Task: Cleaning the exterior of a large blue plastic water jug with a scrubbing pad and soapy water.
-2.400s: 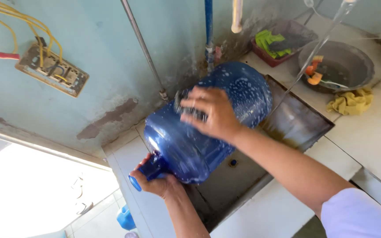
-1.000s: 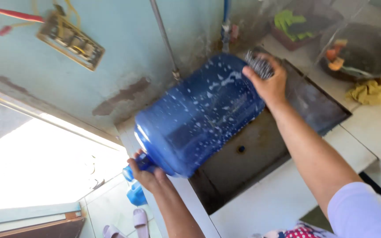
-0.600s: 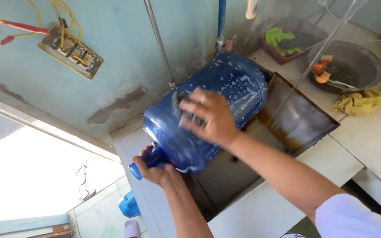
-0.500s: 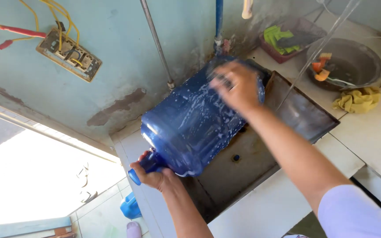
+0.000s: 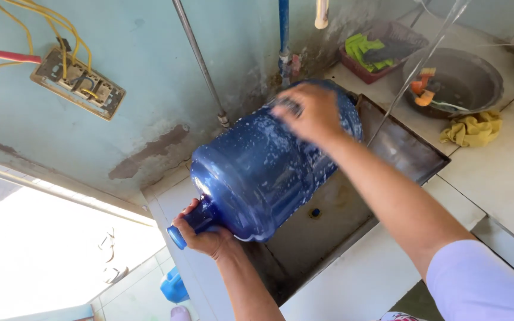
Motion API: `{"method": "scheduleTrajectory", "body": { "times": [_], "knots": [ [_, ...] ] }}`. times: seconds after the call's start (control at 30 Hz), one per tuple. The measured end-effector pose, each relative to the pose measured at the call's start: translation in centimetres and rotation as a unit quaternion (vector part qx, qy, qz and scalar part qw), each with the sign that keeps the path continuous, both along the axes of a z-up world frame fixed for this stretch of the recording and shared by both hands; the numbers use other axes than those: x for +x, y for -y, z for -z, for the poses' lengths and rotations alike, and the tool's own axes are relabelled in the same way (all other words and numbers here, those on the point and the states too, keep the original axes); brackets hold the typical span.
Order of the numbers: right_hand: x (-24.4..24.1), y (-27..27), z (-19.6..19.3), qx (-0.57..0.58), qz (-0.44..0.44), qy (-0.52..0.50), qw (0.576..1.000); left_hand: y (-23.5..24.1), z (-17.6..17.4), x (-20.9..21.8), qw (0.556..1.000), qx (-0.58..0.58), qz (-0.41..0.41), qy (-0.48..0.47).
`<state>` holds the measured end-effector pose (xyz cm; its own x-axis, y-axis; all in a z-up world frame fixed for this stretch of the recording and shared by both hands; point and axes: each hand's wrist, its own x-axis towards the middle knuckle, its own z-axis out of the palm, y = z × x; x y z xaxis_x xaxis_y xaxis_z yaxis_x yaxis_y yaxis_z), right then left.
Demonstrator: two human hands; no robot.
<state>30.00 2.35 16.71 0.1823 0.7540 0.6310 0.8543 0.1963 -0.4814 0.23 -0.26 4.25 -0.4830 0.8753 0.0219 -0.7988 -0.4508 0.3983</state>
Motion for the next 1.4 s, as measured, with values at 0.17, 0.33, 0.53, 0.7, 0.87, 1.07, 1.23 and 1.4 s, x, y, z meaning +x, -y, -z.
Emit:
{"method": "scheduleTrajectory", "body": {
  "times": [0.17, 0.33, 0.53, 0.7, 0.87, 1.07, 1.23, 1.4],
  "knots": [
    [4.9, -1.0, 4.9, -0.09, 0.092, -0.026, 0.991, 0.0, -0.4, 2.5, 0.998, 0.043, 0.021, -0.039],
    [-5.0, 6.7, 5.7, -0.063, -0.089, -0.24, 0.965, 1.3, -0.9, 8.0, 0.982, 0.021, 0.032, -0.183],
    [-8.3, 13.6, 13.5, 0.053, -0.013, -0.119, 0.991, 2.7, 2.6, 9.8, 0.924, -0.139, 0.012, -0.356],
    [-1.4, 4.2, 16.3, -0.248, -0.039, -0.237, 0.938, 8.1, -2.1, 10.5, 0.804, 0.007, 0.113, -0.584],
    [-2.0, 6.1, 14.8, -0.262, -0.089, -0.244, 0.929, 7.8, -3.3, 8.6, 0.787, 0.054, 0.178, -0.589],
    [-3.9, 16.0, 15.6, -0.071, -0.161, -0.141, 0.974, 8.7, -1.0, 8.7, 0.817, 0.024, 0.145, -0.558],
    [-0.6, 10.7, 13.5, -0.083, -0.165, -0.135, 0.973, 10.6, -4.1, 11.1, 0.77, 0.136, 0.221, -0.583],
    [1.1, 7.3, 9.4, -0.214, -0.204, -0.176, 0.939, 9.9, -9.1, 11.4, 0.632, 0.327, 0.344, -0.612]
  ]
}}
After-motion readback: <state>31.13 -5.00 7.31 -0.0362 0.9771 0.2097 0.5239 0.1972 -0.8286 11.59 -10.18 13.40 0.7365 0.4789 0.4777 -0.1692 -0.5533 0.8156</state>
